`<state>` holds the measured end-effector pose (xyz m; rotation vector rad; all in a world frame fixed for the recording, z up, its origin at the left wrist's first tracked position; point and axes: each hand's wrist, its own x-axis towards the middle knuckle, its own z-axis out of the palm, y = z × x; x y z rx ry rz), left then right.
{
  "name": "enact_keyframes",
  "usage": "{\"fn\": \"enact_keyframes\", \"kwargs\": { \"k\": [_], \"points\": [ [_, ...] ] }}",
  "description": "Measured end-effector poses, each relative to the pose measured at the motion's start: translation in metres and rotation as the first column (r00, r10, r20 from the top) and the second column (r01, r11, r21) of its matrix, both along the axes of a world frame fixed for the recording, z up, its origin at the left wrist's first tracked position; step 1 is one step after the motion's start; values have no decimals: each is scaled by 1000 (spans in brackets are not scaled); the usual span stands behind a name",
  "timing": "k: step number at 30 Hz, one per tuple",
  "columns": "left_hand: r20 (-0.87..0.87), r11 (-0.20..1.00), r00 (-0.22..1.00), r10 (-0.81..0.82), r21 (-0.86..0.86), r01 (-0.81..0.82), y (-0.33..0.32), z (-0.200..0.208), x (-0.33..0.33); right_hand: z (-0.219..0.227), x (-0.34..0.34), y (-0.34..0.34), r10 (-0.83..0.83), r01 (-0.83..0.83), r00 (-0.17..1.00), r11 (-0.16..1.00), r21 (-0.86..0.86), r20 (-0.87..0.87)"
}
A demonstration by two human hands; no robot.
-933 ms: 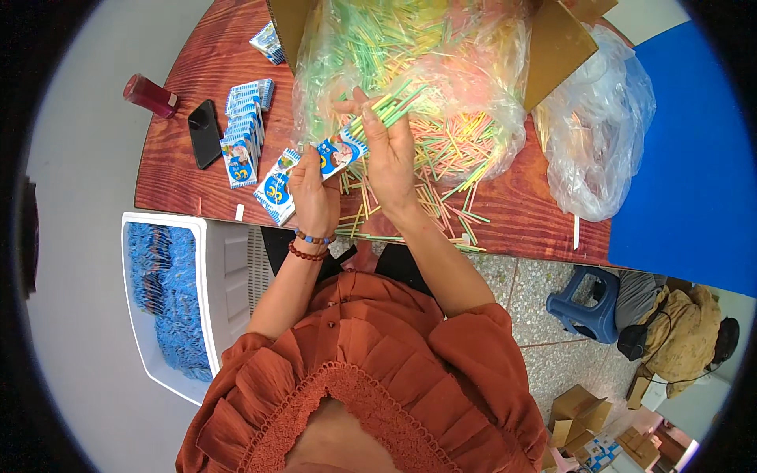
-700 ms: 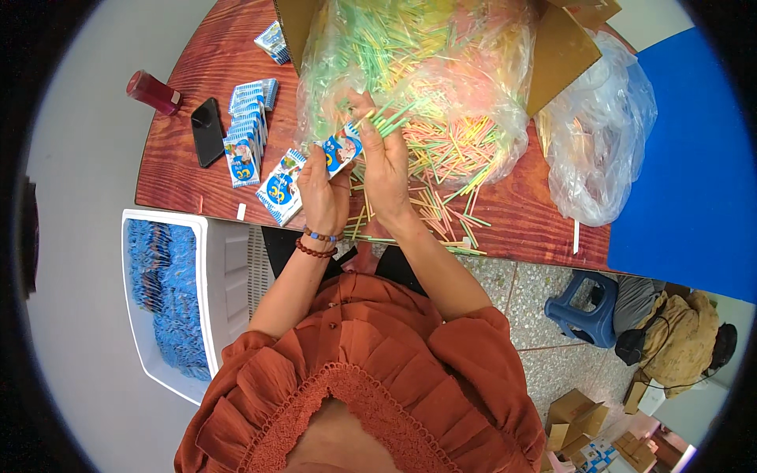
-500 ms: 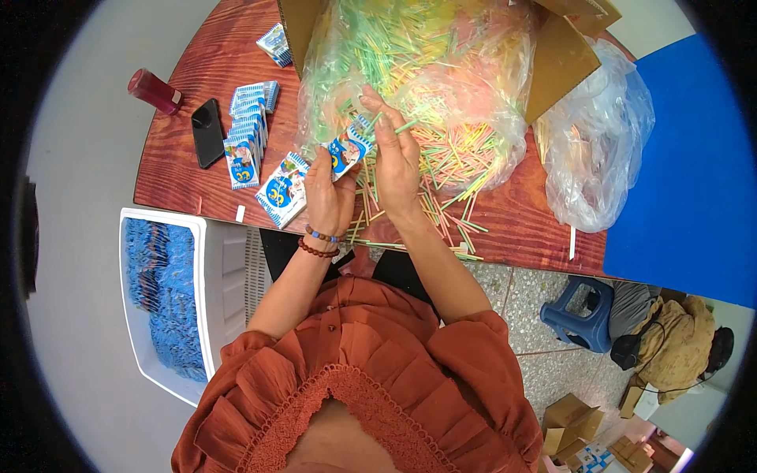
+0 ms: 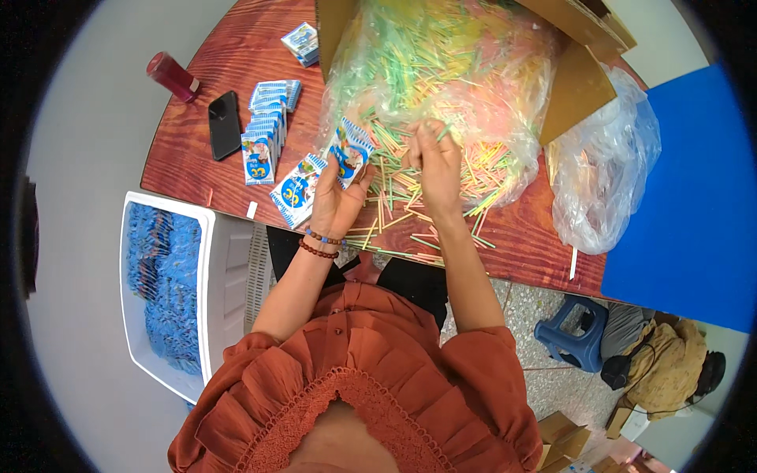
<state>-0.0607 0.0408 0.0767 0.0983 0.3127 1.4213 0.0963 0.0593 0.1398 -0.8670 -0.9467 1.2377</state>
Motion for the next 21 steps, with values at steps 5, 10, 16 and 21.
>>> {"fn": "enact_keyframes", "kwargs": {
  "k": [5,10,16,21],
  "points": [
    [-166,991,978,124,-33,-131,-6,11,-29,-2,-51,-19,134,-114,981,983,-141,143],
    [-348,942,886,305,-22,-334,-25,11,-77,-12,-118,-5,280,-242,886,959,-148,370],
    [-691,755,468,551,173,-633,-41,2,-176,-35,-212,25,341,-400,806,916,21,483],
    [-864,688,57,500,357,-631,-44,-25,-214,-47,-252,52,259,-397,377,913,-97,889]
  ]
}}
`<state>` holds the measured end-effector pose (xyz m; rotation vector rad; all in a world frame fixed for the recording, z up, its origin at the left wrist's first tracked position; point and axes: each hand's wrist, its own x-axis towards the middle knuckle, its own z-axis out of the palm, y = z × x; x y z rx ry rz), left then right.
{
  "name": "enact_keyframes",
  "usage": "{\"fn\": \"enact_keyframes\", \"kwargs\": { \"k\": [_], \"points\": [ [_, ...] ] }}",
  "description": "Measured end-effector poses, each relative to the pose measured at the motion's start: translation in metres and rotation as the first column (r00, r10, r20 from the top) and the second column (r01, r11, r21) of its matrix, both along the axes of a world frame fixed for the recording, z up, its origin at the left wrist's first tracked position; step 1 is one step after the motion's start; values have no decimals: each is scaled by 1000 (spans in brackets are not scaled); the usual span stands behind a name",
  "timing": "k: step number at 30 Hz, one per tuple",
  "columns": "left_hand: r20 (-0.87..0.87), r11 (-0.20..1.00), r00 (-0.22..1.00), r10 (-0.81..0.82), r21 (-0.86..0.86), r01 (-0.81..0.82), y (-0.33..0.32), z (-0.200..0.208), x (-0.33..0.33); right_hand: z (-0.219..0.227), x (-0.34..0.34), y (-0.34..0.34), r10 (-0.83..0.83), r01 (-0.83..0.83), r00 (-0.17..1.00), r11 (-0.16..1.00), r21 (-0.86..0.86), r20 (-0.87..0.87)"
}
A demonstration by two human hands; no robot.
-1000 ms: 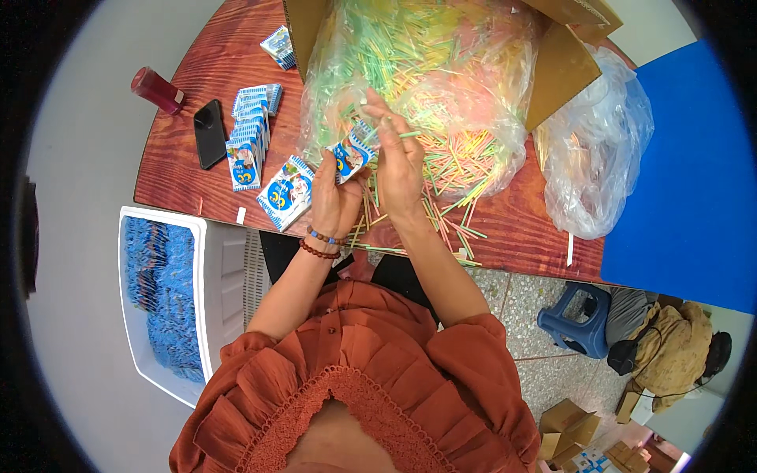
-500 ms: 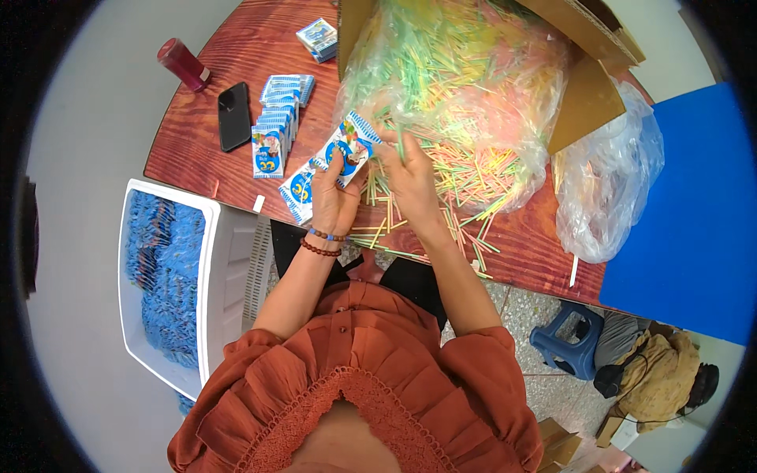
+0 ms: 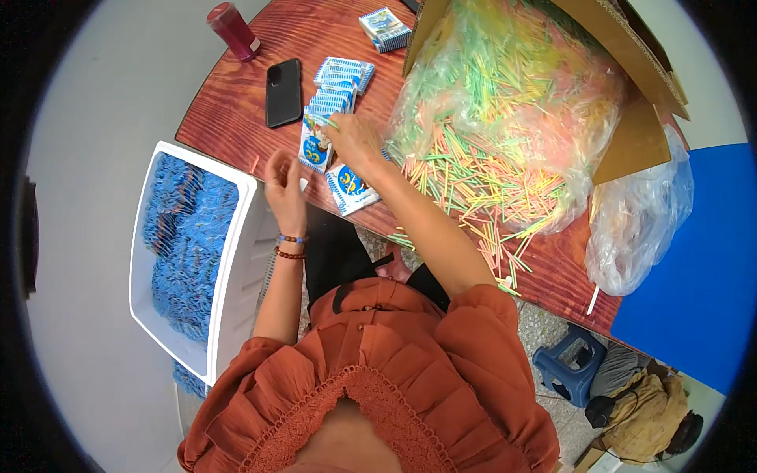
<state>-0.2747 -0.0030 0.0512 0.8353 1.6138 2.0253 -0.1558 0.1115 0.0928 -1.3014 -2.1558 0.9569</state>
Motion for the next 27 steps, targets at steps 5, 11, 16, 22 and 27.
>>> {"fn": "enact_keyframes", "kwargs": {
  "k": [5,11,16,22,27],
  "points": [
    [-586,959,803,-106,-274,-74,3,-7,-7,11,17,-9,-112,122,987,989,86,-112],
    [-756,908,591,-280,-409,-93,-5,-3,30,-6,145,-39,-301,243,924,939,243,236],
    [-745,920,608,-275,-388,-60,14,-18,47,-16,198,-37,-336,219,910,887,407,242],
    [-884,969,412,-221,-249,-14,11,-3,51,-1,187,-36,-200,181,980,846,501,-17],
    [-872,975,439,-216,-166,149,2,39,66,12,150,-37,14,118,918,944,308,-395]
  ]
}}
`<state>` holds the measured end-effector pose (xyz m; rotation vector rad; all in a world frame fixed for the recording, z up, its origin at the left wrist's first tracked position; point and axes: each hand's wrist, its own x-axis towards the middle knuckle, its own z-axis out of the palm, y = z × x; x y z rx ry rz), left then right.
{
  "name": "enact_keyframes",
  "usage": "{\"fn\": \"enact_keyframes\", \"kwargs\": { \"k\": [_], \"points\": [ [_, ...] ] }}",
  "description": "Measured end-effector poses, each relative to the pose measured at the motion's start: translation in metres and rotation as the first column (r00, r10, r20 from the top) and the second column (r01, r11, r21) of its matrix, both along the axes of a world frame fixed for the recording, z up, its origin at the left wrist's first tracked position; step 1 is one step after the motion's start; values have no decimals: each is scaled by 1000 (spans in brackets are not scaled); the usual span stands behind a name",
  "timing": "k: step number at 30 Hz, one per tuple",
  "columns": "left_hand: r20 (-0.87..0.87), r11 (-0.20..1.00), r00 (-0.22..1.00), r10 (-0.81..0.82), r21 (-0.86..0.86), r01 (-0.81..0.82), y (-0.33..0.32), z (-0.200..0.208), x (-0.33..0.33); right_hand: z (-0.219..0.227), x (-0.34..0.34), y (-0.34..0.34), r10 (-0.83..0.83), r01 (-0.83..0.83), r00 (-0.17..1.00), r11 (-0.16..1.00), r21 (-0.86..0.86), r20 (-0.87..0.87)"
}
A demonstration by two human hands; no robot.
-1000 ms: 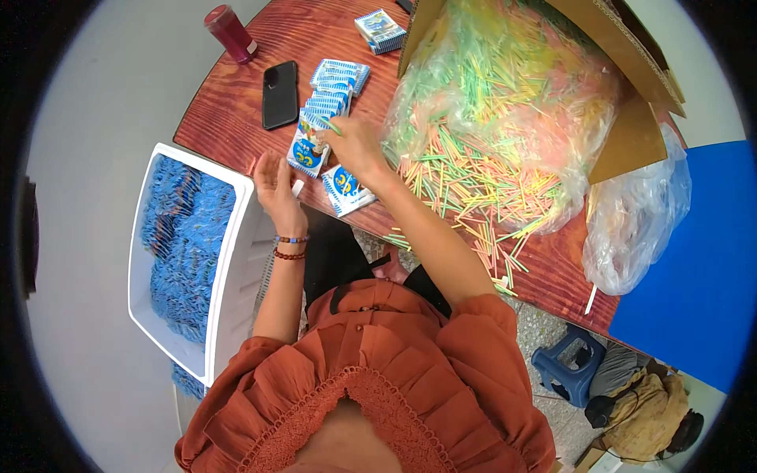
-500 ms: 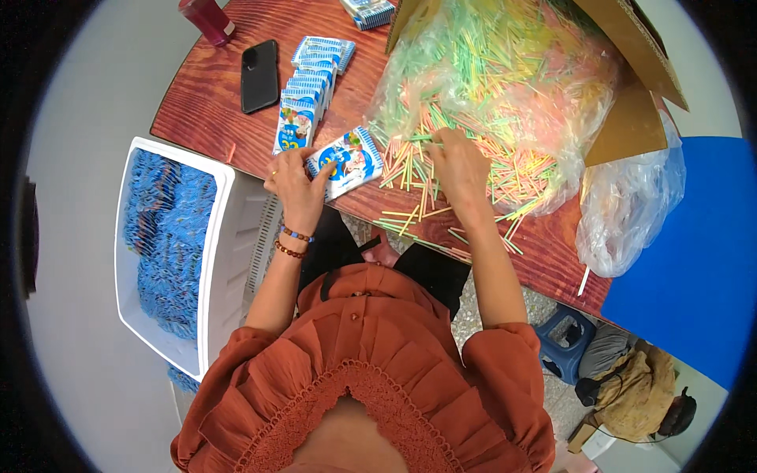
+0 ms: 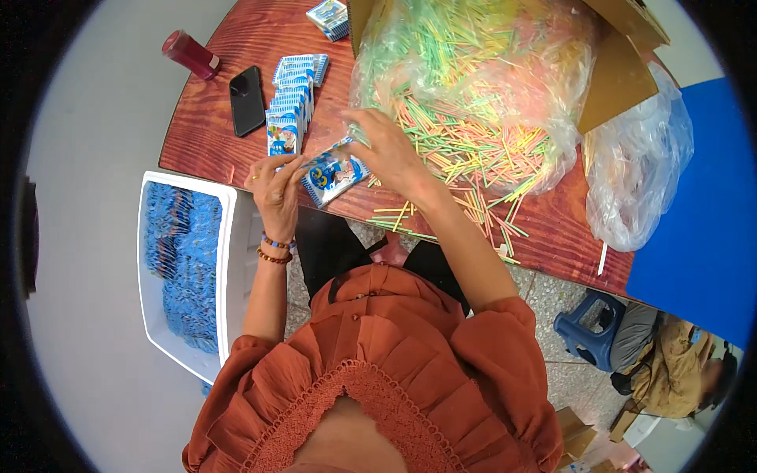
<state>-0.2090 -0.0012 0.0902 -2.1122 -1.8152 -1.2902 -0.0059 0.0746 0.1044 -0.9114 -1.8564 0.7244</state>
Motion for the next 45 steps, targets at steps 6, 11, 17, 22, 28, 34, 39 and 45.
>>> {"fn": "enact_keyframes", "kwargs": {
  "k": [6,11,17,22,28,34,39,45],
  "points": [
    [974,941,220,-57,-21,338,0,15,42,11,16,-11,160,-334,921,793,-509,-354],
    [988,934,152,14,-67,350,5,3,72,10,42,-25,117,-377,889,736,-562,-443],
    [998,910,-42,54,-32,414,7,6,102,-6,60,-26,6,-296,900,744,-599,-436],
    [998,931,44,39,-52,361,10,-8,108,-1,67,-29,-3,-257,908,786,-562,-420],
    [995,906,-46,88,-61,418,12,-14,107,-8,82,-24,-14,-263,890,802,-536,-456],
    [991,884,-90,98,-46,465,11,-13,109,-9,104,-25,15,-282,855,853,-439,-519],
    [995,881,-68,66,-27,472,10,-5,114,9,94,-34,-22,-5,967,994,-106,-255],
    [993,854,-62,98,-52,517,12,-12,107,1,80,-30,171,-184,980,974,-133,-104]
  ]
}}
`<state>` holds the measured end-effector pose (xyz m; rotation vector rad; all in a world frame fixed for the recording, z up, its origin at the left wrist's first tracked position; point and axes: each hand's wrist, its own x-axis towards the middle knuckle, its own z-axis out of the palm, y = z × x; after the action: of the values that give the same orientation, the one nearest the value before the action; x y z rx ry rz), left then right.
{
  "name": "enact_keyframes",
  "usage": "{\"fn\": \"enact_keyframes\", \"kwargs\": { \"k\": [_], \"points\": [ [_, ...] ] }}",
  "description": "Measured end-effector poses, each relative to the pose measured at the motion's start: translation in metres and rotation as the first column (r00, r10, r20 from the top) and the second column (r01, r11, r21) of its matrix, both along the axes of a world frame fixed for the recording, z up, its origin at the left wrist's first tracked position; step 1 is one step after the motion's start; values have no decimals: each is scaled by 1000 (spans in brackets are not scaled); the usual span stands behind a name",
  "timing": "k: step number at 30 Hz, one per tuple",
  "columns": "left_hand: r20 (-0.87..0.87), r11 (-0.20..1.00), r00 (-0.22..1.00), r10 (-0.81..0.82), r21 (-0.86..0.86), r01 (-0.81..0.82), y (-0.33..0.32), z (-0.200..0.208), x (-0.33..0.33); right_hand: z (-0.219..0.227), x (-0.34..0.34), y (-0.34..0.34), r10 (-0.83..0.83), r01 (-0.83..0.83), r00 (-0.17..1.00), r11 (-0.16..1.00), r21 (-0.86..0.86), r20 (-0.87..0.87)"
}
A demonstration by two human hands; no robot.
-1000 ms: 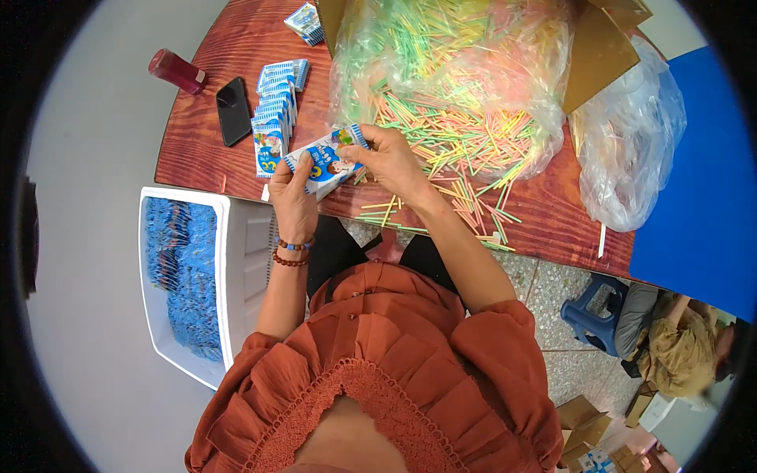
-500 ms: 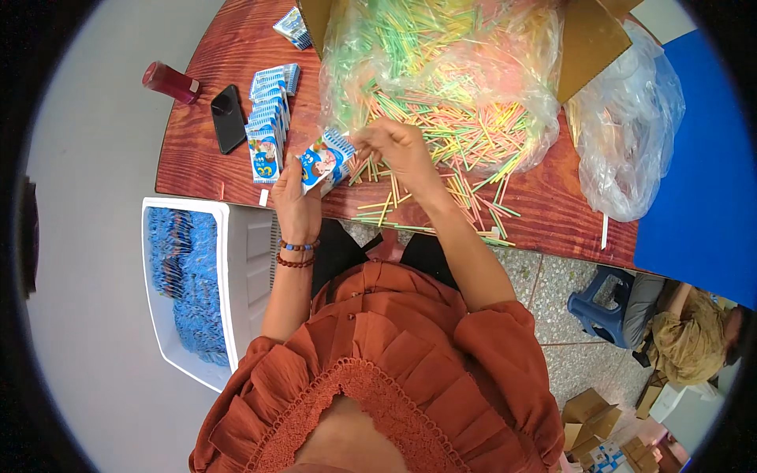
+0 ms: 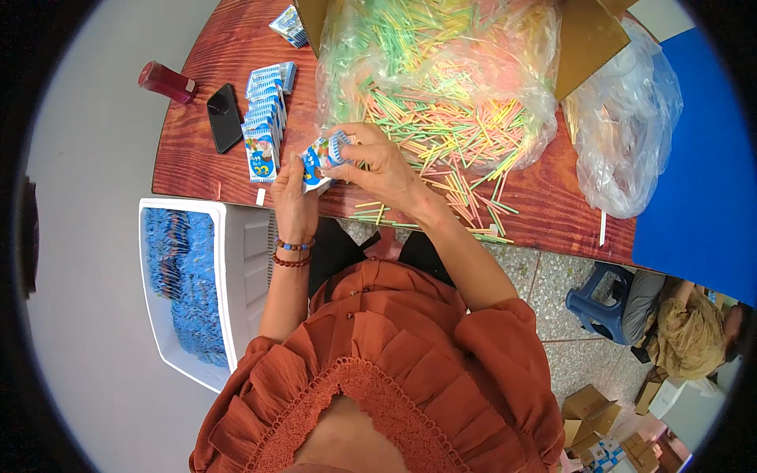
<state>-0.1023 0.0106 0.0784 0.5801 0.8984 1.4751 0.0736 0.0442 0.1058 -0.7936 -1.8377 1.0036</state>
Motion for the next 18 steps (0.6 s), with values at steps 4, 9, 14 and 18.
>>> {"fn": "enact_keyframes", "kwargs": {
  "k": [4,9,14,18],
  "points": [
    [-37,999,999,-18,-50,16,-1,-4,-2,-4,6,8,120,-120,993,990,67,5],
    [-155,996,985,82,-4,-84,-4,-9,-14,-11,26,38,-63,77,997,920,-384,50],
    [-135,997,988,72,3,-72,-5,-14,-18,-42,6,74,-532,353,600,847,398,598],
    [-100,995,991,92,-15,-94,-5,-7,-23,-44,-12,83,-622,338,401,783,522,673]
  ]
}}
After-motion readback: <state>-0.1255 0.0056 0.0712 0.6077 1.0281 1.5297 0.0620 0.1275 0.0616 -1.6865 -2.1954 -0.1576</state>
